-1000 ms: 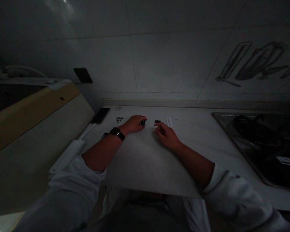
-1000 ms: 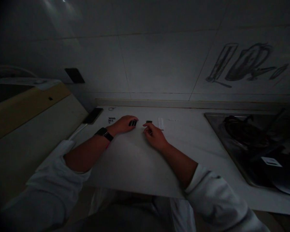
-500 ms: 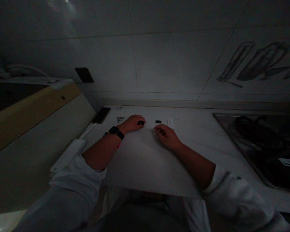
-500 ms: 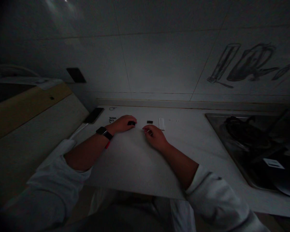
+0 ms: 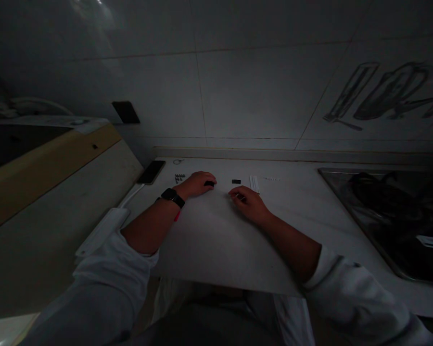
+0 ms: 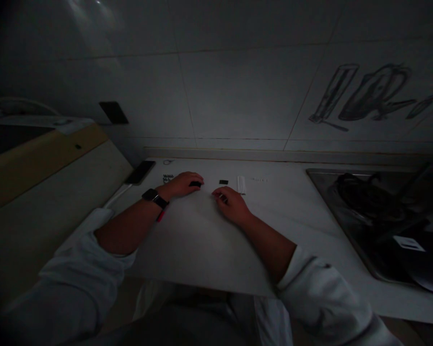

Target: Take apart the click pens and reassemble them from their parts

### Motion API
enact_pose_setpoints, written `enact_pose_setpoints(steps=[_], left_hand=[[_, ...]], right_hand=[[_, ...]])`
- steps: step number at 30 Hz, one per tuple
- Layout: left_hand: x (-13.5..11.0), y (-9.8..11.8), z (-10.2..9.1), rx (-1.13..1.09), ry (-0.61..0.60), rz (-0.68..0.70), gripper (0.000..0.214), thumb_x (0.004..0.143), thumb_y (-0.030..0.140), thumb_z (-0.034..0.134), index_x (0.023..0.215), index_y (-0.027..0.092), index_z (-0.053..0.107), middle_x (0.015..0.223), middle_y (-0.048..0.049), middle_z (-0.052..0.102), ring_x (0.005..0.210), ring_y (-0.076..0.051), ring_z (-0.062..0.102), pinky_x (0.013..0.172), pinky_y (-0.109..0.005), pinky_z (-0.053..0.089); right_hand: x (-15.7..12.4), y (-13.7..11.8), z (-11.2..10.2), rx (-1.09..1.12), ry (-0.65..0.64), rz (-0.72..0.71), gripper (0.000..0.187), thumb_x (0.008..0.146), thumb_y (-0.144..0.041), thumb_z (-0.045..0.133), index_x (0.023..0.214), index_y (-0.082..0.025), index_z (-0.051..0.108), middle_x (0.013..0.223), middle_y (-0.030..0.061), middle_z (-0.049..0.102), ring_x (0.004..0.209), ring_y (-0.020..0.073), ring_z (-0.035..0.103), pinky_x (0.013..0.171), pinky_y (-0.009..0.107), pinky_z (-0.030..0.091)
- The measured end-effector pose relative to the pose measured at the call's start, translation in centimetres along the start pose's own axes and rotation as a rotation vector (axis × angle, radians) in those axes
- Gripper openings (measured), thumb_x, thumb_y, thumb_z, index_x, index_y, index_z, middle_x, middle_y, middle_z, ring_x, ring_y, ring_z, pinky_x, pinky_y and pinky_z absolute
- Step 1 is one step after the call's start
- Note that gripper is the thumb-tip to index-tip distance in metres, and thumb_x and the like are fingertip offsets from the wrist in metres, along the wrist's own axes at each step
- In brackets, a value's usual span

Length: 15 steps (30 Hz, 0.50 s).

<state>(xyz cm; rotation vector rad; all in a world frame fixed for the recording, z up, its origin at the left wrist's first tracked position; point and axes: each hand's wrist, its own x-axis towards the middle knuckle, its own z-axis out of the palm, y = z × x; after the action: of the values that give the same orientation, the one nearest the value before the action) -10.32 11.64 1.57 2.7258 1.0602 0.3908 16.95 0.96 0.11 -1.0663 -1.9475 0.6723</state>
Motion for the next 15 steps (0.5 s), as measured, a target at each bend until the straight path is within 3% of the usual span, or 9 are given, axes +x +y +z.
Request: enact_pose_setpoints(steps=[10,15], left_hand=[[-0.1,0.6,-0.1,0.025,0.009,-0.034,0.035,0.09,0.025,0.07,0.124,0.024,0.07,0.128,-0.0078,0.072,0.12,-0.024,0.064,0.11,-0.041,0.045],[-0.2,1.2,-1.4,-0.008,0.046,-0.029,0.035,0.087,0.023,0.072,0.121,0.025,0.072,0.129,-0.0073,0.07,0.122,-0.024,0.063,0.111,-0.042,0.045]], right_hand=[[0.0,-0.2,-0.1,-0.009,0.006,-0.028,0.017,0.095,-0.024,0.057,0.106,-0.023,0.07,0.107,0.007,0.07,0.09,0.0178,0.067,0.08,0.032,0.054],[0.0,0.2,0.0,-0.022,0.013,-0.029,0.017,0.095,-0.023,0.057,0.107,-0.023,0.07,0.106,0.0066,0.07,0.09,0.0169,0.067,0.08,0.03,0.053]])
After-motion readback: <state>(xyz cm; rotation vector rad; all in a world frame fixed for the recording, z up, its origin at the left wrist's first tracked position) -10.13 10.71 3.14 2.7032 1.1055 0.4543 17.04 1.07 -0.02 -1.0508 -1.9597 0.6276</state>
